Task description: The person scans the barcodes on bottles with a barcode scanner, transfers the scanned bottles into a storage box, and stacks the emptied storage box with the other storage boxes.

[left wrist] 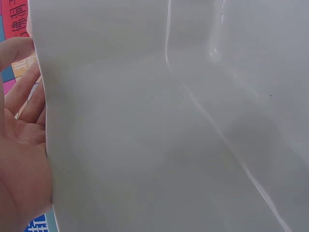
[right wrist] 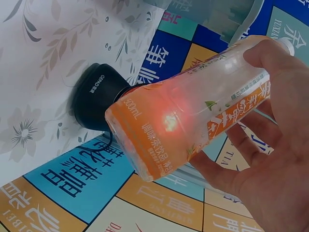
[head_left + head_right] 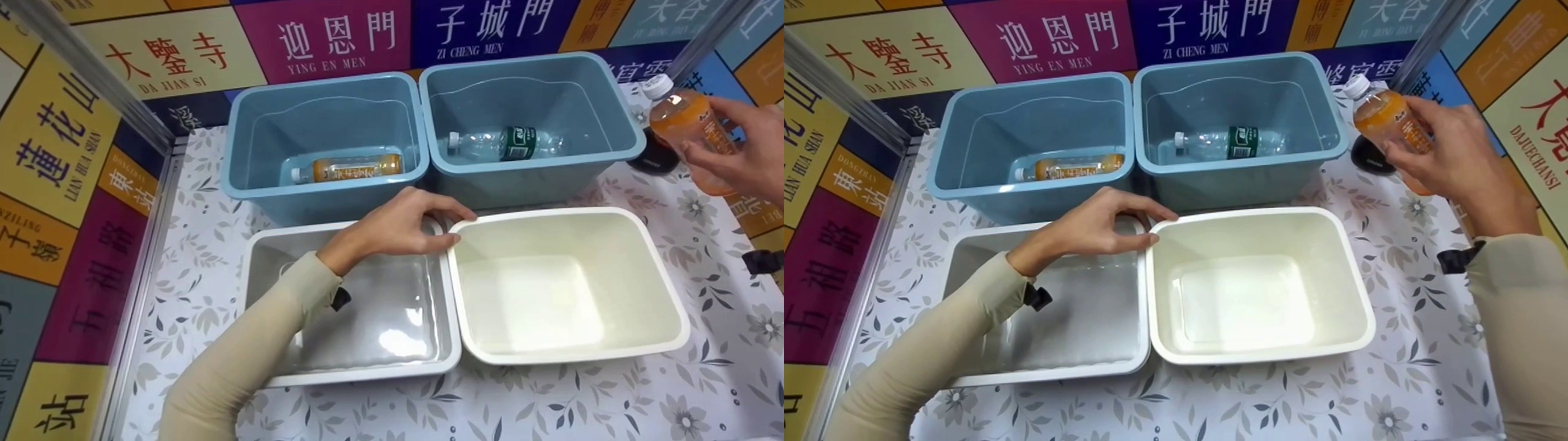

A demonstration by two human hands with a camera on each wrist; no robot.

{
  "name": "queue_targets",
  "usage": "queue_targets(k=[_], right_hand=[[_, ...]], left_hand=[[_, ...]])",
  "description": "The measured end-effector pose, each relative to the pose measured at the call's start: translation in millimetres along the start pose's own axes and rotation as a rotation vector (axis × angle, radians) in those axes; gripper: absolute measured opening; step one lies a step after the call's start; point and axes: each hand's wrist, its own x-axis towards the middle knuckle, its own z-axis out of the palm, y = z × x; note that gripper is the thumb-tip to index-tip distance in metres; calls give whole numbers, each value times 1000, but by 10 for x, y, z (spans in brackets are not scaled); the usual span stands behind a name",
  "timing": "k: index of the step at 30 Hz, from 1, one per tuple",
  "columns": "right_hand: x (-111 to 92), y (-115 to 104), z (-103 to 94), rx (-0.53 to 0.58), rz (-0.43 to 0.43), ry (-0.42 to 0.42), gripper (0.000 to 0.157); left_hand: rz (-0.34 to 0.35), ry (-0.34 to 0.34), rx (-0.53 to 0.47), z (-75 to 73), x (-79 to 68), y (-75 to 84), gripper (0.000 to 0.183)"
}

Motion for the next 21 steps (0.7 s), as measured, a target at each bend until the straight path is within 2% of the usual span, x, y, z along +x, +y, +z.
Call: queue_targets(k=[4, 11, 21], right_hand=[[5, 21, 38, 0, -1, -7, 72], [19, 56, 99, 21, -53, 35, 67], [-7, 63, 93, 33, -17, 14, 69]], left_hand=[[-2, 1, -1, 2, -2, 0, 38], [13, 12, 13, 4, 7, -9, 37], [8, 7, 6, 6, 3, 3, 38]])
